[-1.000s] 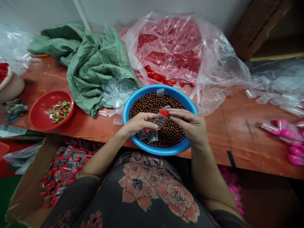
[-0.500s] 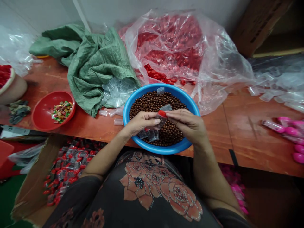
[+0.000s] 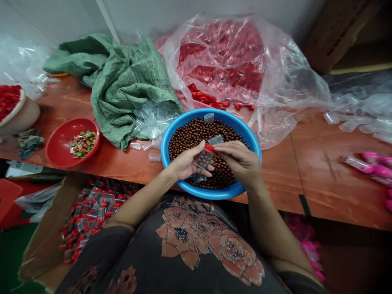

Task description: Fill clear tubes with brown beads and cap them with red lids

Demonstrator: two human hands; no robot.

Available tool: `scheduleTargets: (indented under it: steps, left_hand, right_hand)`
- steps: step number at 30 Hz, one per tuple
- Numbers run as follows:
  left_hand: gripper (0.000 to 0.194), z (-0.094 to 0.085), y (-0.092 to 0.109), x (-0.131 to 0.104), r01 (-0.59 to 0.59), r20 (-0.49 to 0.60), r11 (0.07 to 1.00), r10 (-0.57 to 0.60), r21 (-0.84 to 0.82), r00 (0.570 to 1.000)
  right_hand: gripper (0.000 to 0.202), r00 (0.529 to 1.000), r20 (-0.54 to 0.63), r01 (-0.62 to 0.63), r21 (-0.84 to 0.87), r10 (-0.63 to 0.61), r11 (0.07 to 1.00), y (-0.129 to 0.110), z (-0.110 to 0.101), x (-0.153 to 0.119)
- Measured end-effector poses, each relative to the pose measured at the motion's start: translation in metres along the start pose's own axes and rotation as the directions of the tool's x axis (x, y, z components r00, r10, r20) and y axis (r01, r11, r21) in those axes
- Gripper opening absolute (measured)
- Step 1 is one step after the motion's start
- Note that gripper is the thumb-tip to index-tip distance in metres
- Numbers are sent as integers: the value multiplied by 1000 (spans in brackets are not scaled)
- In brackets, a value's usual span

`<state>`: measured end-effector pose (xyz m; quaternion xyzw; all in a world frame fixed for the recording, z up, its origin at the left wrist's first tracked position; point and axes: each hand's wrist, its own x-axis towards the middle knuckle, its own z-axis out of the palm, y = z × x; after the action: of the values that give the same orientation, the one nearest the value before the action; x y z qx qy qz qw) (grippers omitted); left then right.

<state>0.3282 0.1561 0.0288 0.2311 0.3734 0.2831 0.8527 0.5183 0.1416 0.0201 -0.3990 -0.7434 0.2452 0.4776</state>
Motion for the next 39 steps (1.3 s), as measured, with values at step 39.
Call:
scheduleTargets:
  steps: [39]
  left_hand:
    - [63, 16, -26, 6, -203, -92, 971, 215, 129, 972]
  right_hand:
    - [23, 964, -16, -265, -73, 264, 962, -42, 2, 7]
